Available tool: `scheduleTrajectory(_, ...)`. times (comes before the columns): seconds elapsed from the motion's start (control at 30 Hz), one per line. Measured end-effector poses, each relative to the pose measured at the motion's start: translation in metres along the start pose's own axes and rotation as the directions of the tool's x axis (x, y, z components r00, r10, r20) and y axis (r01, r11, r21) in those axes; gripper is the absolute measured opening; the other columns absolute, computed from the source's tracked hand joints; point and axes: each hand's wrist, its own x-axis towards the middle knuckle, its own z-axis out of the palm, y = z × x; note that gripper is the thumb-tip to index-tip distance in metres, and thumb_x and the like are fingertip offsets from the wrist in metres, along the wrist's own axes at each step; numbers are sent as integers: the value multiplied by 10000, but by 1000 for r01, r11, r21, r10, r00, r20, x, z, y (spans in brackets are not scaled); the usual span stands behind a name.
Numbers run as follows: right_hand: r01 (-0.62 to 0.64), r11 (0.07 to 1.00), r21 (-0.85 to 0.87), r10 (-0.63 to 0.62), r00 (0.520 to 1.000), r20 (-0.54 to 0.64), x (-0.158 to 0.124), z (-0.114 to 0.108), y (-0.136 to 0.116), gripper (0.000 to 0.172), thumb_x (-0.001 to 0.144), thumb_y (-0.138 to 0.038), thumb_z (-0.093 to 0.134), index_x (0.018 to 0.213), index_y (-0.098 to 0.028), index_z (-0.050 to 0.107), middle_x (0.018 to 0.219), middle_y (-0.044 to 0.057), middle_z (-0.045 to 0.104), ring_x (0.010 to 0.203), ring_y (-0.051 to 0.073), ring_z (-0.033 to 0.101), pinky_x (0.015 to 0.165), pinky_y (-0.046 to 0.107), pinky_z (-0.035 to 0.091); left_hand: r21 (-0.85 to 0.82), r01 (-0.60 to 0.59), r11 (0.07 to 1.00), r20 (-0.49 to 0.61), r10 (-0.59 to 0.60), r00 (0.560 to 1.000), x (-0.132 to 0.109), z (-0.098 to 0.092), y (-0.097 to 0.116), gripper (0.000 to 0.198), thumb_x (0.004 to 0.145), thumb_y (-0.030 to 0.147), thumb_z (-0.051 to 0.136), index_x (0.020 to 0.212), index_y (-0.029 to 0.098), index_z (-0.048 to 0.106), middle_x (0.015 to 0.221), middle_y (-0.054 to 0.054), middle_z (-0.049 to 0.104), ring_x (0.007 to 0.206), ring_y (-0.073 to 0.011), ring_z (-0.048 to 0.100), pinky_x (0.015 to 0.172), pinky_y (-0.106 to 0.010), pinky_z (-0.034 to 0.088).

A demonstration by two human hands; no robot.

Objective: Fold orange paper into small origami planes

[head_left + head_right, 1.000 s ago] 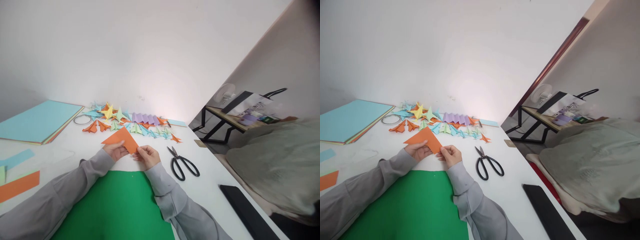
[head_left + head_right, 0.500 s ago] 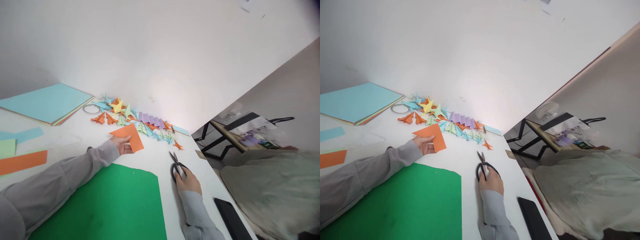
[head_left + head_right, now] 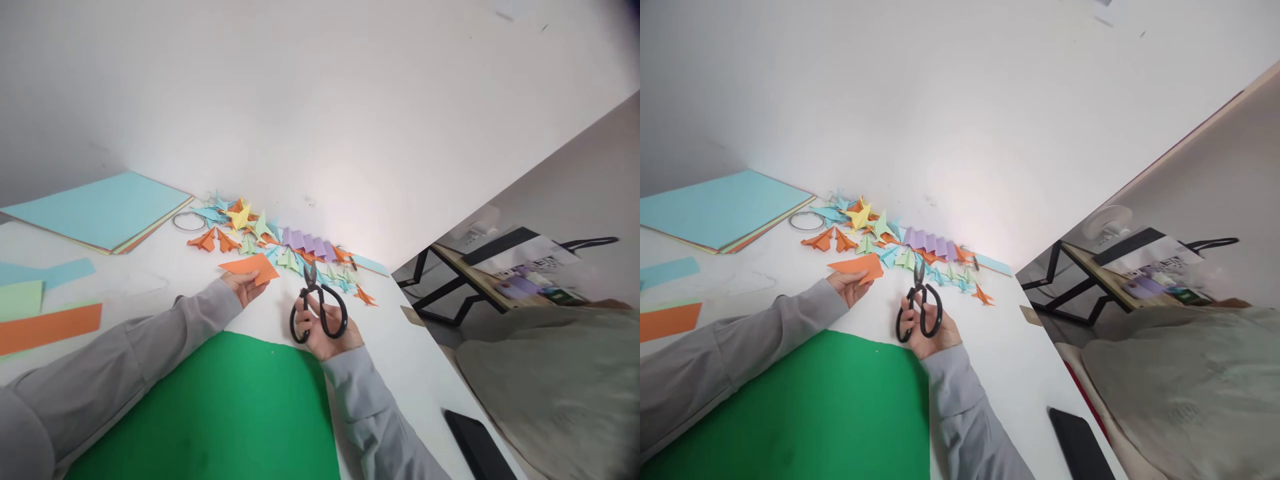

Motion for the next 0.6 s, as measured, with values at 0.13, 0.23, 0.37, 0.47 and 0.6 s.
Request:
scheduleTrajectory(0.13, -120, 987, 110, 92, 968, 234, 18, 12, 25, 419, 565, -169, 720, 955, -211, 571, 653, -49, 523, 561, 30, 485, 562, 151, 403, -73, -13, 997, -32, 11, 999, 2, -1, 7, 294, 820, 5, 431, 1100, 4, 522, 621, -68, 676, 492, -103, 631, 490, -142, 524)
scheduleTrajectory(0.23, -148, 987, 62, 123, 944, 305, 21, 8, 38, 326, 673, -457, 643, 899, -232, 578, 566, -49, 491, 488, 61, 433, 464, 172, 317, -90, -37, 995, -55, 32, 998, 4, 0, 8, 320, 817, -4, 431, 1128, 0, 506, 661, -74, 685, 505, -99, 636, 494, -136, 529)
scheduleTrajectory(0.37, -120, 990, -76, 139, 925, 354, 12, 8, 39, 539, 737, -686, 364, 993, -240, 526, 730, 49, 609, 577, 143, 498, 505, 254, 317, -58, -30, 998, -122, 22, 992, 6, 2, 7, 278, 810, 4, 454, 1075, 5, 537, 585, -53, 661, 486, -107, 631, 479, -141, 531)
scheduleTrajectory(0.47, -152, 982, -110, 182, 908, 377, 9, 10, 39, 604, 733, -717, 293, 1017, -224, 495, 765, 70, 622, 636, 173, 536, 562, 306, 357, 12, -58, 998, -137, 60, 989, 6, 3, 5, 248, 793, -19, 465, 1016, 36, 558, 566, -37, 654, 484, -114, 633, 485, -157, 540)
scheduleTrajectory(0.6, -172, 979, -113, 205, 860, 466, 13, 8, 44, 603, 731, -703, 315, 1044, -214, 476, 768, 73, 628, 646, 184, 562, 571, 324, 382, 90, -103, 991, -77, 110, 991, 3, 3, 2, 163, 786, -21, 468, 870, 60, 581, 588, -49, 667, 503, -125, 641, 470, -169, 542)
